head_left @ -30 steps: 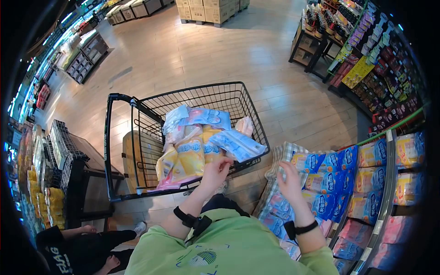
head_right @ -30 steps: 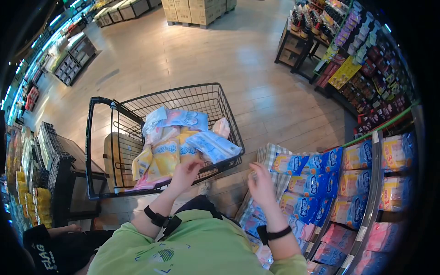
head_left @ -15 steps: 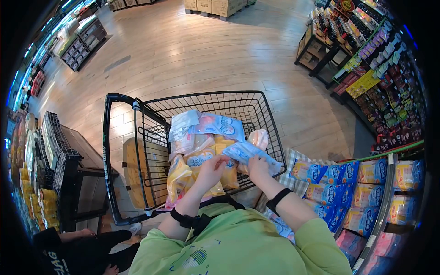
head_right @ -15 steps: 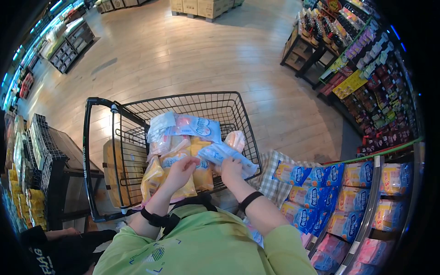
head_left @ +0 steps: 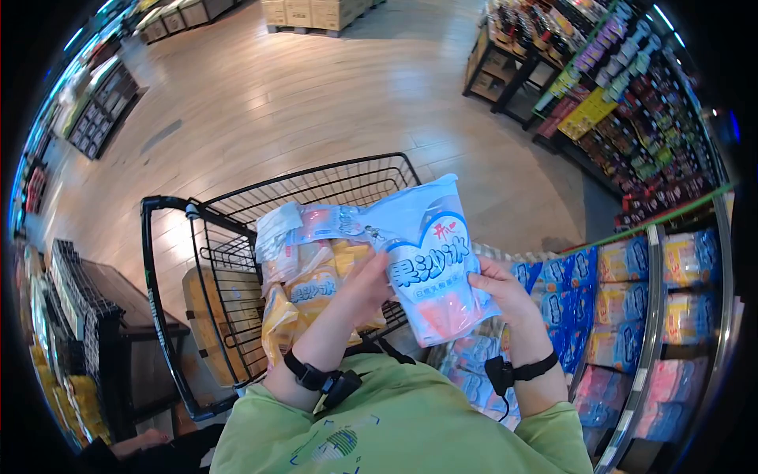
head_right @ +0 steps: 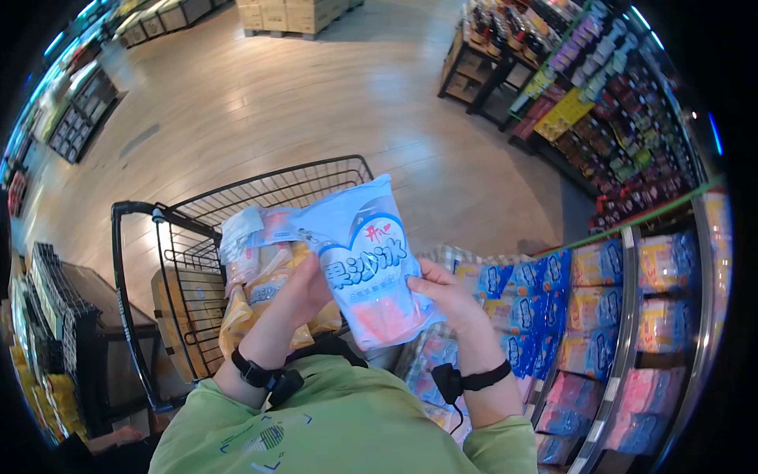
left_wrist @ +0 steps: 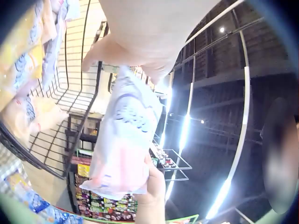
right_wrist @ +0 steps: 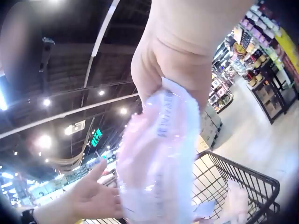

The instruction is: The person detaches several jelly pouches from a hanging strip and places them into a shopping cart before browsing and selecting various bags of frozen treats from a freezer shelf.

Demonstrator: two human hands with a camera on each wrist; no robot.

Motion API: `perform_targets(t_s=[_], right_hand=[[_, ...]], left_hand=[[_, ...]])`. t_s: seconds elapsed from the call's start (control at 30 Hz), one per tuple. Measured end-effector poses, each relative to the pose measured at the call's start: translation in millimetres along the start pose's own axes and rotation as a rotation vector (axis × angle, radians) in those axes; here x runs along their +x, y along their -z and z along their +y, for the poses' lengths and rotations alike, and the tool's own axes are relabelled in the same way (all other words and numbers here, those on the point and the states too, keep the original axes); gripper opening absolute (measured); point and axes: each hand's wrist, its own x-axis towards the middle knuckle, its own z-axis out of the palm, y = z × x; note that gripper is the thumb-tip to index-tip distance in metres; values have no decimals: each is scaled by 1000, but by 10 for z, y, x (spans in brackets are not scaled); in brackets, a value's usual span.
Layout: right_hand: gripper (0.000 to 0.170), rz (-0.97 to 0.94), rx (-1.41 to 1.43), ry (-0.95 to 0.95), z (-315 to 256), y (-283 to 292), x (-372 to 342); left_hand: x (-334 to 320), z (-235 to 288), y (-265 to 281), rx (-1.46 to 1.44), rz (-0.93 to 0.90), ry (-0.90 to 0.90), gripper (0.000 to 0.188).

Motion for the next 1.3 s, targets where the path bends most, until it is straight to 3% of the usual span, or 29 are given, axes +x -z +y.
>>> perform_targets(t_s=[0.03,0.07,0.2,0.27,0.3,0.37,0.57,0.67,0.8,0.83,0.9,0.93,0.97,1.0,1.03,1.1,1.13,1.27,1.3], right_hand=[[33,3,89,-27,67,9,-68],[37,5,181,-52,124,13,-144],[48,160,422,-72,130,44,-508],[55,113,37,127,163,98,-743],[55,136,47,133,142,94,-849],[54,206,-249,105,82,52,-1012],[58,327,77,103,228,207,-1507],[49,349,-149,239,351,363,-1828],[48,451,-385,336,763,666,-2202],[54,431,-402,308,844,716,-2282],[59,450,-415,294,870,759,-2496],[61,541,-326,405,822,720,-2613],[63,627,-239,514,763,660,-2726],[53,689,-82,650,663,587,-2891],[53,720,-81,664,661,591,-3033],[41,818,51,620,709,582,-3254],[32,913,-74,731,771,572,-3317],[32,931,-22,784,942,587,-3629],[32,972,15,665,842,479,-3761]], left_hand=[[26,4,-144,-148,-210,151,64],[36,-35,-369,-4,-86,22,40],[120,-136,-723,98,-148,7,45],[91,-191,-932,91,-52,41,38],[109,-243,-982,101,-64,61,38],[142,-333,-1067,171,-110,116,39],[272,-734,-1225,213,-228,248,47],[274,-911,-1461,131,-292,335,52],[197,-1295,-1737,286,-260,147,53],[110,-1425,-1836,303,-315,181,53],[-141,-1670,-2015,576,-219,-65,39],[-205,-1779,-2020,588,-260,-50,39],[-251,-1885,-1993,775,-492,-121,29],[-320,-2008,-2024,954,-726,-200,23],[-458,-2189,-2165,758,-704,-157,24],[-506,-2303,-2309,729,-778,-106,22],[-509,-2363,-2340,738,-803,-94,22],[-656,-2573,-2556,746,-959,-144,28],[-709,-2618,-2631,695,-1009,-189,32]])
